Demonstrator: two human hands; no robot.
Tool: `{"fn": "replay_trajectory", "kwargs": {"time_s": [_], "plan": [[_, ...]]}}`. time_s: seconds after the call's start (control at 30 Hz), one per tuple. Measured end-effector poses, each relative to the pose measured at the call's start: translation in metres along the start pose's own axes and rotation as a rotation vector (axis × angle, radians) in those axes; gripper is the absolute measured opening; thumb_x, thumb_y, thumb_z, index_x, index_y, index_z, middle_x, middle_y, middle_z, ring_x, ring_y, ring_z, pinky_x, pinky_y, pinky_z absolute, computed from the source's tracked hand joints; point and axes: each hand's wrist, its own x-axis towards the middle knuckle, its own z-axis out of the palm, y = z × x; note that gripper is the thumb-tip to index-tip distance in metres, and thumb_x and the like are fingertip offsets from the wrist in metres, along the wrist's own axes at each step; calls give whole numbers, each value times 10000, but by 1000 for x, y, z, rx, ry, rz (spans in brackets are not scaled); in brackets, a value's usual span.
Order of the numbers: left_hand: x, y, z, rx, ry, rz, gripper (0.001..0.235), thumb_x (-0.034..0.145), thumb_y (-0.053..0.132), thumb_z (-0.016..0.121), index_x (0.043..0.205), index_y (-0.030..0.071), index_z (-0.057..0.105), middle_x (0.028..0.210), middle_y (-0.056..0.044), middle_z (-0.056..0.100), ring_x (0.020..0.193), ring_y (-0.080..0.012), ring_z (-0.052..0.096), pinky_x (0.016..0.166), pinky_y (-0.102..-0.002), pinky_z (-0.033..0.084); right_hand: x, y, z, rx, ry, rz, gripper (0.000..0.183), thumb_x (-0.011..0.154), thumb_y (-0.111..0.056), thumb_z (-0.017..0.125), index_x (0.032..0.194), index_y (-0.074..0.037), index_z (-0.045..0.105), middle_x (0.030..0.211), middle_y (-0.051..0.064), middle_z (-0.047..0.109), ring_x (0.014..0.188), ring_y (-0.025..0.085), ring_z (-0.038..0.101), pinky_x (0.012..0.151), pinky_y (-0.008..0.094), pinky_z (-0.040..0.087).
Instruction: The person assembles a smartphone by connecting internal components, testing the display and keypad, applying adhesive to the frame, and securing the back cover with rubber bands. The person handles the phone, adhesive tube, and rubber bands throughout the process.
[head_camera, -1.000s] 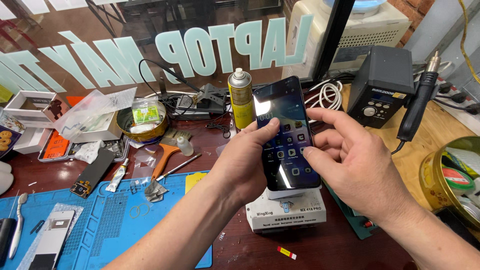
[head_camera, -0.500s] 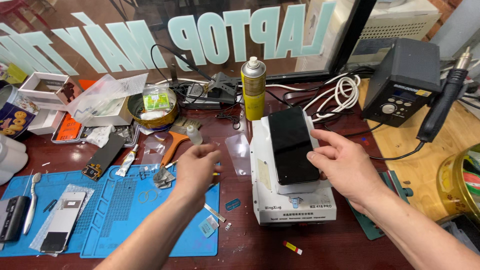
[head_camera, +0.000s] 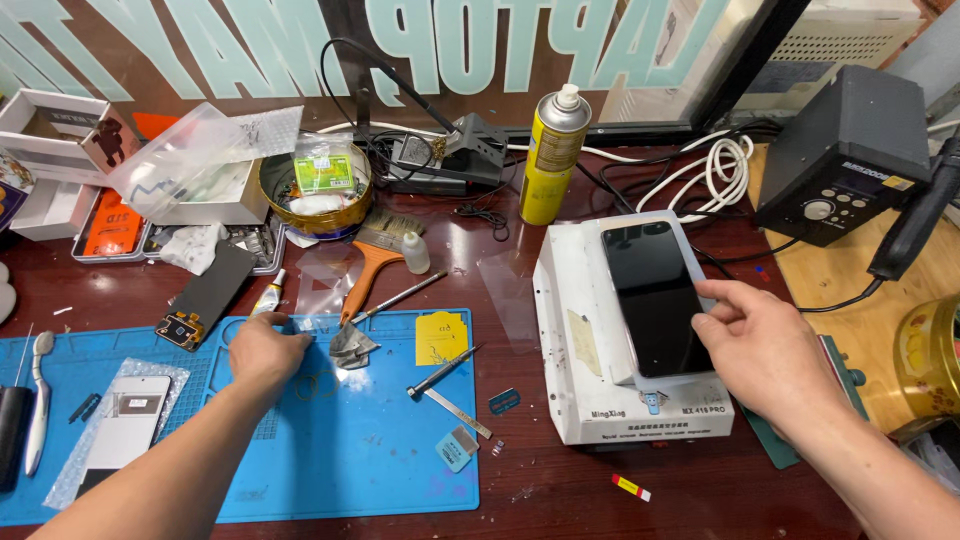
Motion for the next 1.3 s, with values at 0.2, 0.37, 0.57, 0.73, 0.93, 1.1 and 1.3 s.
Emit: {"fn": "replay_trajectory", "kwargs": {"time_s": [0.2,0.37,0.57,0.73,0.93,1.1,1.3], "plan": [[4,9,4,-73,-82,-76,288,772,186,863,1039,109,788,1039,-134,778,1004,-313,727,920,-442,564,-16,-12,7,-216,153,-67,423,904,-195,667,1323,-144,693,988,82,729,862,278,720,843,420,559],[12,2,2,-414,-223,-244,229,813,77,820,1020,75,725,935,-133,766,829,-280,737,695,-404,588,-16,-45,9,-513,111,53,495,901,-290,674,1376,-150,667,1083,122,755,1002,342,717,917,464,556],[8,4,-1,-938,-627,-604,87,939,62,672,1012,31,708,830,-102,698,701,-205,670,626,-348,615,-32,-114,13,-784,105,47,551,878,-429,754,1349,-148,702,1149,190,748,1073,350,699,932,447,563],[-50,39,-14,-1332,-1045,-598,234,909,24,656,1129,43,578,1026,-158,689,937,-269,723,853,-401,642,-67,-186,116,88,-272,-322,461,858,-377,734,1270,-171,726,969,91,801,818,188,789,748,351,612],[-66,49,-53,-1398,-1193,-472,266,897,51,694,1146,32,604,1050,-145,699,978,-272,721,868,-394,640,-70,-205,188,266,-481,-186,210,875,-150,712,1052,-47,760,810,74,799,700,167,773,651,310,634],[-6,30,-41,-708,-457,-130,167,845,13,712,1006,-20,736,945,-168,769,852,-328,756,781,-458,648,-66,-187,174,316,-460,-178,200,913,-152,685,1058,-32,751,778,50,754,650,120,703,613,269,608],[16,8,-4,-143,-57,222,155,765,75,737,907,76,800,943,-220,749,941,-389,728,895,-475,566,-70,-156,161,371,-514,-68,221,929,-165,669,1090,-34,744,814,25,724,683,97,692,618,268,618]]}}
